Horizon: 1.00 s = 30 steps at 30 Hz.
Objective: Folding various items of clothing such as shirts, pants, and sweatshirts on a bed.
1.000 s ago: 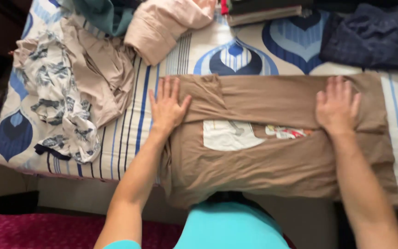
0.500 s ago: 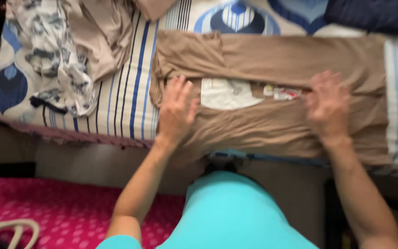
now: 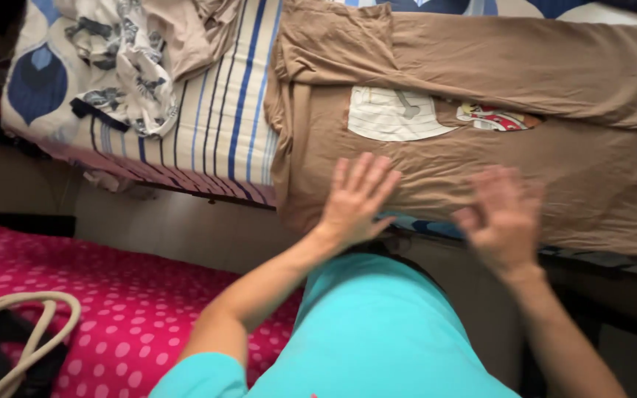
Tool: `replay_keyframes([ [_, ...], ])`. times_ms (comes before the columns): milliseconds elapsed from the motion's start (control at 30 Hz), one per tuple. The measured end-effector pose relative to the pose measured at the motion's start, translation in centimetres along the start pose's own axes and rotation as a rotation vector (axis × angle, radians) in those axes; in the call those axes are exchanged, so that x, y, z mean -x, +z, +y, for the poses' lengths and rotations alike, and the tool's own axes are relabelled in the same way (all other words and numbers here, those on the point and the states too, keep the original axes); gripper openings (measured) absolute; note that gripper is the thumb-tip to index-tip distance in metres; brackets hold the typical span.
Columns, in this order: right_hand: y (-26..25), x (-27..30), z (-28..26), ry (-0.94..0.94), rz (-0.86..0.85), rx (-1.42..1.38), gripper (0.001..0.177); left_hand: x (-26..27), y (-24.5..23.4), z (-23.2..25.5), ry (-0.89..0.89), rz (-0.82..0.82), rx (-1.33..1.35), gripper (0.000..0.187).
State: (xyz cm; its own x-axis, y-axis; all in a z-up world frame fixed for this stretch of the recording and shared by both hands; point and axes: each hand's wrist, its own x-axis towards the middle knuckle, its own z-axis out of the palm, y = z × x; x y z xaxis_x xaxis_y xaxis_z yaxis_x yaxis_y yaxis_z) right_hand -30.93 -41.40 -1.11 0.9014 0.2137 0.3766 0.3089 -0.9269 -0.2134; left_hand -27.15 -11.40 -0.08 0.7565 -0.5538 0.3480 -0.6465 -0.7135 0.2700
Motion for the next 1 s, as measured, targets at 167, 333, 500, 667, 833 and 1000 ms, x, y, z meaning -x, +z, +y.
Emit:
replay_keyframes([
  [167,1.0,-0.7,-4.3,-0.129,-0.049,0.035,0.072,1.0,2.7,0.4,0.018,0.046,-0.205,0.072],
  [333,0.8,1.8,-1.6,-0.166,0.005,0.065,0.062,3.1,1.0,-1.7,0.024,0.155,-0.199,0.063],
  [500,0.1,5.2,4.4,-0.088,0.152,0.184,0.037,5.5,-1.5,-2.1,-0.165,0.104,-0.238,0.065],
  [667,-0.5,9.8,11.8,0.03,0.266,0.205,0.015,8.5,-4.8,-2.9,-0.227,0.032,-0.095,0.06],
  [833,-3.3,9.9,14.3,0.025,0.276,0.166,0.011,7.4,-10.8,-3.6,-0.386,-0.04,0.092,0.041],
  [1000,-4.3,10.0,23.6,0.063,0.277,0.111,0.012,1.6,-16.5,-7.3,-0.141,0.037,0.193,0.023],
])
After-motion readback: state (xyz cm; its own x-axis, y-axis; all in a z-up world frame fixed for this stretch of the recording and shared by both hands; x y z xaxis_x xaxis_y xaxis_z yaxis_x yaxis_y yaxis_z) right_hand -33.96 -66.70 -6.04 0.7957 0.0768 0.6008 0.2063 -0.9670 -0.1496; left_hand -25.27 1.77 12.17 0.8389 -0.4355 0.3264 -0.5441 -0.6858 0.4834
